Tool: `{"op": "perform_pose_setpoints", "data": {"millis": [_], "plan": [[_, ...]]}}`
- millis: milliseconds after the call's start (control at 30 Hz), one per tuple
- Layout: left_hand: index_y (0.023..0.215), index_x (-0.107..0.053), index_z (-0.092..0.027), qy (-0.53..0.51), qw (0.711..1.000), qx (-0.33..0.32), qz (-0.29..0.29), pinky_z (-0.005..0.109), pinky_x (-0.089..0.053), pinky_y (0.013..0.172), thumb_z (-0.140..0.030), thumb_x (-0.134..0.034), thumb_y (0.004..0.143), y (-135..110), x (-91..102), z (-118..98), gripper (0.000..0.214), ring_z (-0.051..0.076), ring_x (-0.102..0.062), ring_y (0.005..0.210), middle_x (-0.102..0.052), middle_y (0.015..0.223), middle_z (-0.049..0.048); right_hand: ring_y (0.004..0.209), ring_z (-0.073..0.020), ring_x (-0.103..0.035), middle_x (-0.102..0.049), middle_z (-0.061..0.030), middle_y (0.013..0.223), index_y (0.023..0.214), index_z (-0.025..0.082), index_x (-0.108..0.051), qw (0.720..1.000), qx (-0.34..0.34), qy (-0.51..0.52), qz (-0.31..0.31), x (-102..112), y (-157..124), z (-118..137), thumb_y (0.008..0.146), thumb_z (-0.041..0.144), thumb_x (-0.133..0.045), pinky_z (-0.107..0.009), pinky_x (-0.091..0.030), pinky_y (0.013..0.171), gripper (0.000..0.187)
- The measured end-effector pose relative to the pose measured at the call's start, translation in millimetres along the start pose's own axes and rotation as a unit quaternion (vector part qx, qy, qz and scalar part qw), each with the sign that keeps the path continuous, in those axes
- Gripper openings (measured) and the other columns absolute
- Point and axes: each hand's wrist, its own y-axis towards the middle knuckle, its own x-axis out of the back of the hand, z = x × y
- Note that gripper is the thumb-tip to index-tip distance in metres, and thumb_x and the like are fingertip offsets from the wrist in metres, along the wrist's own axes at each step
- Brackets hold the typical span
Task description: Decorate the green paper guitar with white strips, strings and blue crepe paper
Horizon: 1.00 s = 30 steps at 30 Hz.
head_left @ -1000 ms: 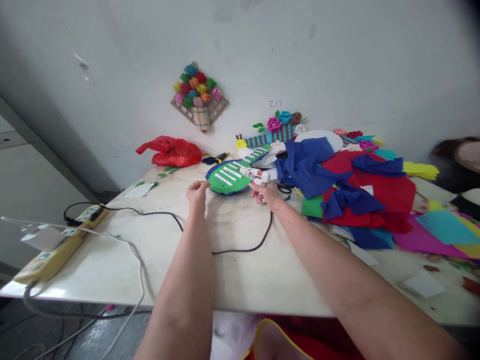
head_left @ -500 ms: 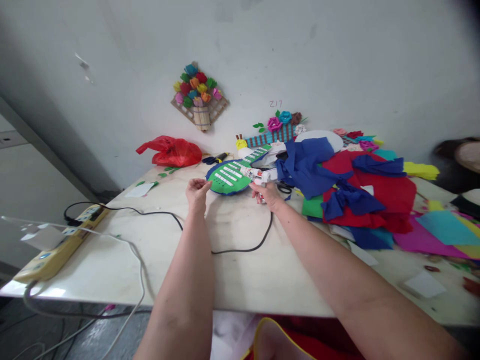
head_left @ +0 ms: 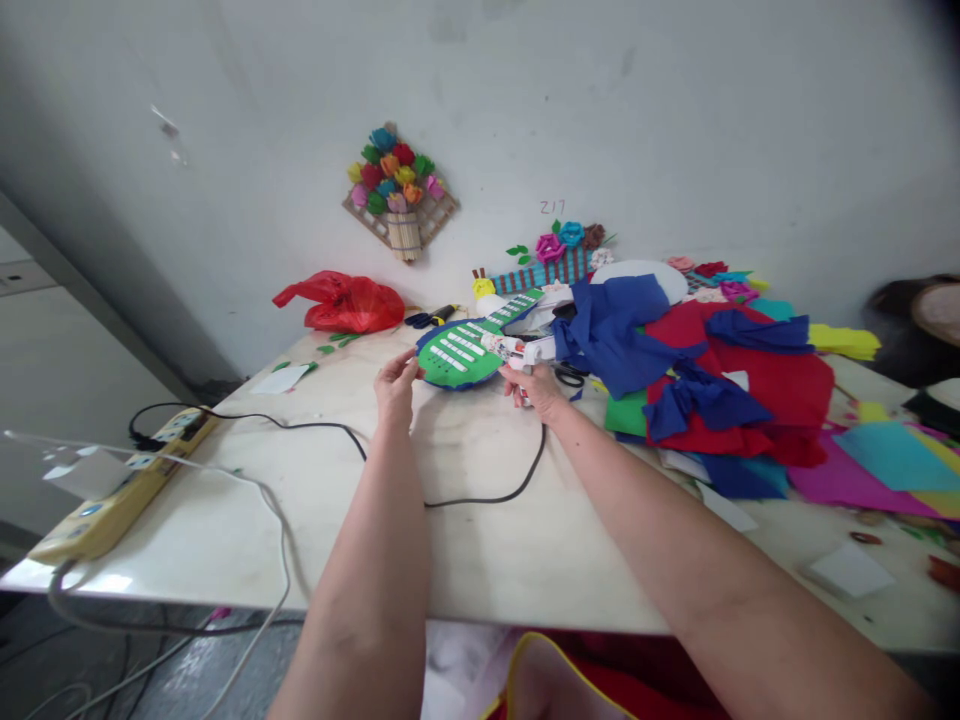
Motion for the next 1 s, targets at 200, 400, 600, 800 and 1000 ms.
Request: {"op": "perform_pose_setpoints", "data": {"millis": [200,400,600,800,1000], "plan": [[0.056,-0.056,-0.015,-0.039,0.998,0.04,-0.013,0.027,-0.045,0.058,-0.021,-0.049,0.058,3.8,-1.6,0.8,0.01,0.012,-0.053,0.051,-0.055,0.05,0.0017,0.026,-0.0054,-0.037,-0.055,0.0035,0.043,0.066,0.015,-0.055,1.0,0.006,-0.004,0.007,1.0,1.3,-2.4,0.063,0.037,-0.063,-0.019,-0.028,0.027,0.024],[0.053,-0.058,-0.013,-0.079,0.994,0.079,-0.018,0.028,-0.047,0.06,-0.024,-0.046,0.059,4.8,-2.7,1.3,0.017,0.012,-0.055,0.051,-0.057,0.05,0.0033,0.026,-0.0051,-0.037,-0.053,0.004,0.043,0.065,0.014,-0.055,1.0,0.008,-0.007,0.01,0.4,0.3,-0.1,0.063,0.037,-0.062,-0.019,-0.028,0.027,0.023],[0.055,-0.059,-0.012,-0.104,0.993,0.057,-0.017,0.027,-0.047,0.063,-0.025,-0.059,0.058,2.7,-2.7,-0.8,0.013,0.01,-0.054,0.052,-0.056,0.052,0.0014,0.026,-0.0054,-0.036,-0.053,0.0047,0.043,0.068,0.014,-0.055,1.0,0.002,0.0,0.013,-0.2,0.7,-0.9,0.062,0.037,-0.063,-0.019,-0.028,0.027,0.025],[0.055,-0.052,-0.014,-0.108,0.992,0.055,-0.017,0.027,-0.048,0.069,-0.023,-0.071,0.054,1.9,-0.2,1.1,0.021,0.009,-0.055,0.055,-0.056,0.052,-0.0006,0.027,-0.0053,-0.036,-0.053,0.0045,0.043,0.067,0.015,-0.055,1.0,0.007,-0.012,0.012,0.1,0.5,-1.1,0.062,0.038,-0.062,-0.019,-0.028,0.028,0.025],[0.057,-0.044,-0.015,-0.098,0.993,0.058,0.01,0.033,-0.051,0.073,-0.021,-0.073,0.052,3.3,1.6,7.2,0.03,0.007,-0.054,0.052,-0.052,0.05,-0.0037,0.026,-0.0051,-0.036,-0.053,0.004,0.043,0.065,0.014,-0.054,1.0,0.006,-0.008,0.01,-0.6,-0.4,0.5,0.062,0.038,-0.063,-0.019,-0.027,0.028,0.025]]}}
